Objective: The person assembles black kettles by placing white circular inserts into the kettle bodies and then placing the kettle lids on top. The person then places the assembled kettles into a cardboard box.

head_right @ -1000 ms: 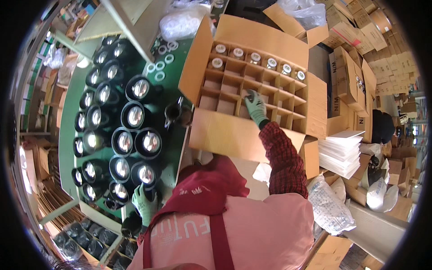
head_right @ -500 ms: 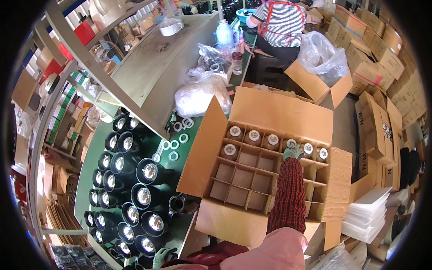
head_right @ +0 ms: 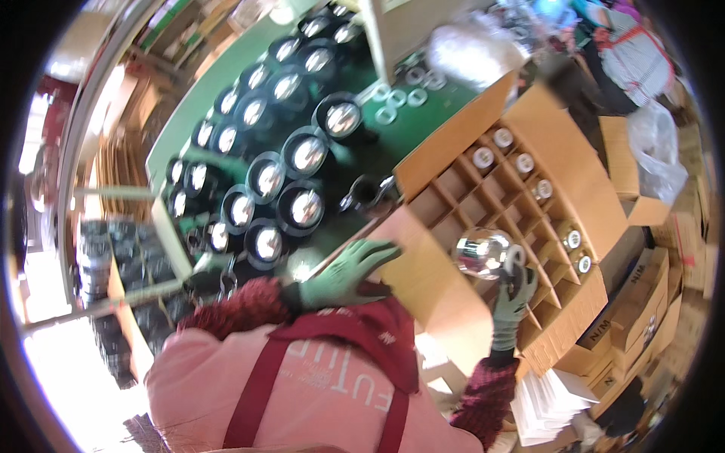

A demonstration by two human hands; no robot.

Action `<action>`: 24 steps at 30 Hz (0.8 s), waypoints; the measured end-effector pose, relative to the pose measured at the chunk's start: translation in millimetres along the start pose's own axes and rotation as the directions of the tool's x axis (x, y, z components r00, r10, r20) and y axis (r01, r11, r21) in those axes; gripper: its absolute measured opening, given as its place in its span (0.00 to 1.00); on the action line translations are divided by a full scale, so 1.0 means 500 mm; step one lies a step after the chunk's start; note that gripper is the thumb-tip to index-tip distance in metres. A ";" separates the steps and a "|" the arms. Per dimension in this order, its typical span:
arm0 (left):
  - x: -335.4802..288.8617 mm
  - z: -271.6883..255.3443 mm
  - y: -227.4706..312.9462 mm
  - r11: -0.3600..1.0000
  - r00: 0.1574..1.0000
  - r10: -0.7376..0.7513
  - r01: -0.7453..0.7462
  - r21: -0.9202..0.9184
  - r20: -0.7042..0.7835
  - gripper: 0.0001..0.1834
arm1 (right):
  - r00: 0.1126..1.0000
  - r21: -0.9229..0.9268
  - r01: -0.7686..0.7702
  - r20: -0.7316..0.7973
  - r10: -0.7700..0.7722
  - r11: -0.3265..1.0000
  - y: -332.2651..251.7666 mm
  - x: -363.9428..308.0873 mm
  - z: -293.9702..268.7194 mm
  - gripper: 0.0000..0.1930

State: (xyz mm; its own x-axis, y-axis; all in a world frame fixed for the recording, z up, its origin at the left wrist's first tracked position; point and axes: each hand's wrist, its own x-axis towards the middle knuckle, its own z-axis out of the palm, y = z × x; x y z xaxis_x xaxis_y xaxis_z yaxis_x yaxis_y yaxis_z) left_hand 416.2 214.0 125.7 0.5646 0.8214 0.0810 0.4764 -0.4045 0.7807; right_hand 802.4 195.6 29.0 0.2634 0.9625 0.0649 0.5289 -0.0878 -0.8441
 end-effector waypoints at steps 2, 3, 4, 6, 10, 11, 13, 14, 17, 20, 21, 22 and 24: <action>-0.004 0.023 0.015 0.994 0.997 0.071 -0.068 0.080 -0.035 0.56 | 0.999 0.201 0.022 0.041 -0.031 0.979 -0.101 -0.107 0.079 0.18; -0.018 0.024 0.019 0.993 0.997 0.067 -0.062 0.102 -0.041 0.57 | 0.982 0.132 0.135 0.116 -0.150 0.982 -0.141 -0.148 0.103 0.20; -0.023 0.020 0.021 0.989 0.996 0.066 -0.058 0.133 -0.056 0.58 | 0.942 0.075 0.262 0.196 -0.272 0.962 -0.177 -0.171 0.130 0.22; -0.056 0.018 -0.012 0.998 0.998 0.047 -0.048 -0.039 -0.039 0.58 | 0.904 0.004 0.265 0.346 -0.250 0.964 -0.286 -0.191 0.166 0.24; -0.117 -0.026 -0.046 0.975 0.983 -0.058 0.018 -0.222 -0.174 0.64 | 0.862 0.423 -0.021 0.466 -0.198 0.906 -0.385 -0.176 0.194 0.42; -0.115 -0.035 -0.041 0.950 0.978 -0.075 0.011 -0.313 -0.193 0.67 | 0.918 0.541 -0.144 0.386 -0.092 0.829 -0.360 -0.183 0.209 0.42; -0.095 -0.060 -0.001 0.774 0.975 -0.112 -0.036 -0.633 -0.193 0.75 | 0.934 0.681 -0.344 0.320 0.161 0.647 -0.348 -0.188 0.233 0.39; -0.102 -0.031 -0.022 0.755 0.966 -0.101 -0.083 -0.651 -0.239 0.77 | 0.879 0.695 -0.476 0.378 0.289 0.539 -0.336 -0.196 0.249 0.37; -0.083 -0.025 -0.008 0.768 0.952 0.029 -0.217 -0.602 -0.306 0.82 | 0.845 0.051 0.250 0.477 -0.244 0.967 -0.218 -0.236 0.274 0.31; -0.076 -0.038 -0.045 0.779 0.996 0.061 -0.090 -0.620 -0.069 0.66 | 0.833 0.030 0.143 0.536 -0.137 0.989 -0.272 -0.267 0.228 0.32; -0.060 -0.051 -0.061 0.715 0.999 0.049 -0.051 -0.697 -0.022 0.58 | 0.846 0.135 -0.023 0.530 -0.053 0.991 -0.281 -0.276 0.224 0.35; -0.029 -0.046 -0.099 0.527 0.999 -0.015 -0.016 -0.850 -0.028 0.49 | 0.850 0.236 -0.181 0.527 0.031 0.955 -0.289 -0.285 0.221 0.38; 0.050 -0.080 -0.176 0.973 0.948 -0.118 0.052 -0.223 -0.294 0.34 | 0.828 0.383 -0.351 0.553 0.093 0.855 -0.276 -0.295 0.210 0.41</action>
State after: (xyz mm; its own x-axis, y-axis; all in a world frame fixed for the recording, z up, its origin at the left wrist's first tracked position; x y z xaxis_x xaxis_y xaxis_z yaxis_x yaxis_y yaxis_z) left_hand 361.2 286.3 83.8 0.2810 0.9451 0.1671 0.3424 -0.2614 0.9024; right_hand 605.8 92.7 80.3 -0.1789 0.9309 -0.3186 0.0507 -0.3147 -0.9479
